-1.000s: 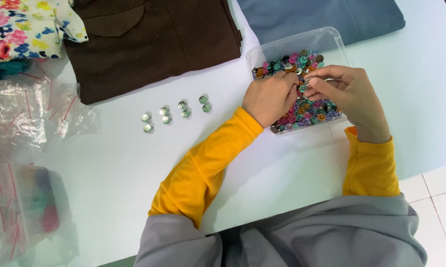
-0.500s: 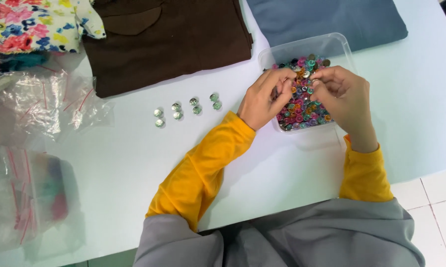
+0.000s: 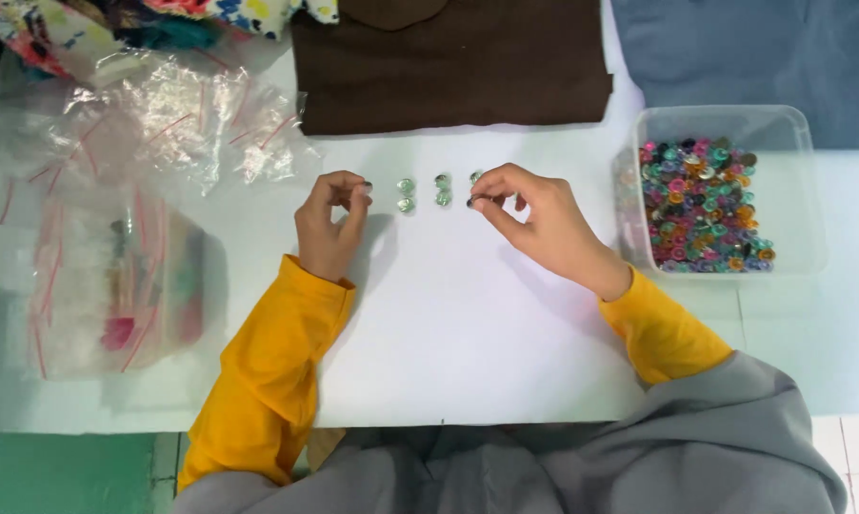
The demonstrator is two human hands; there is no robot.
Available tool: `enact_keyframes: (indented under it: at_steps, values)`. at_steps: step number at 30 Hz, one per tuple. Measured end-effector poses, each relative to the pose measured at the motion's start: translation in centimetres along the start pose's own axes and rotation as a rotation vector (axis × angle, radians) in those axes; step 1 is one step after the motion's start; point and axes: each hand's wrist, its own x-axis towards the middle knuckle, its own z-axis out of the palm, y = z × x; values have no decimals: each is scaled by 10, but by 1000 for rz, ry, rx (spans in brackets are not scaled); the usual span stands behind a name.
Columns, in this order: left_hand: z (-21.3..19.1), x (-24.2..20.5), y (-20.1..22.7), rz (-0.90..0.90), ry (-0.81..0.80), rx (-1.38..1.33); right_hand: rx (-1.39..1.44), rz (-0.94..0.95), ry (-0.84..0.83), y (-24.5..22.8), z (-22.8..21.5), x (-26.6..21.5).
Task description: Sorting small decorative buttons from a container and placing them into plastic bags
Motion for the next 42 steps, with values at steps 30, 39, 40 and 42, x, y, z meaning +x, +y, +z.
enact_keyframes:
  at_steps: [30, 39, 40, 42]
  values:
    - [-12, 1, -10, -329, -172, 266, -570, -3, -351, 17, 120, 95]
    - [-33, 9, -21, -155, -39, 450, -563, -103, -256, 11, 131, 96]
    - [-43, 13, -19, -157, -32, 452, -563, -109, -259, 3, 136, 99]
    - [-63, 18, -15, -63, 72, 644, -503, -136, -247, -14, 147, 105]
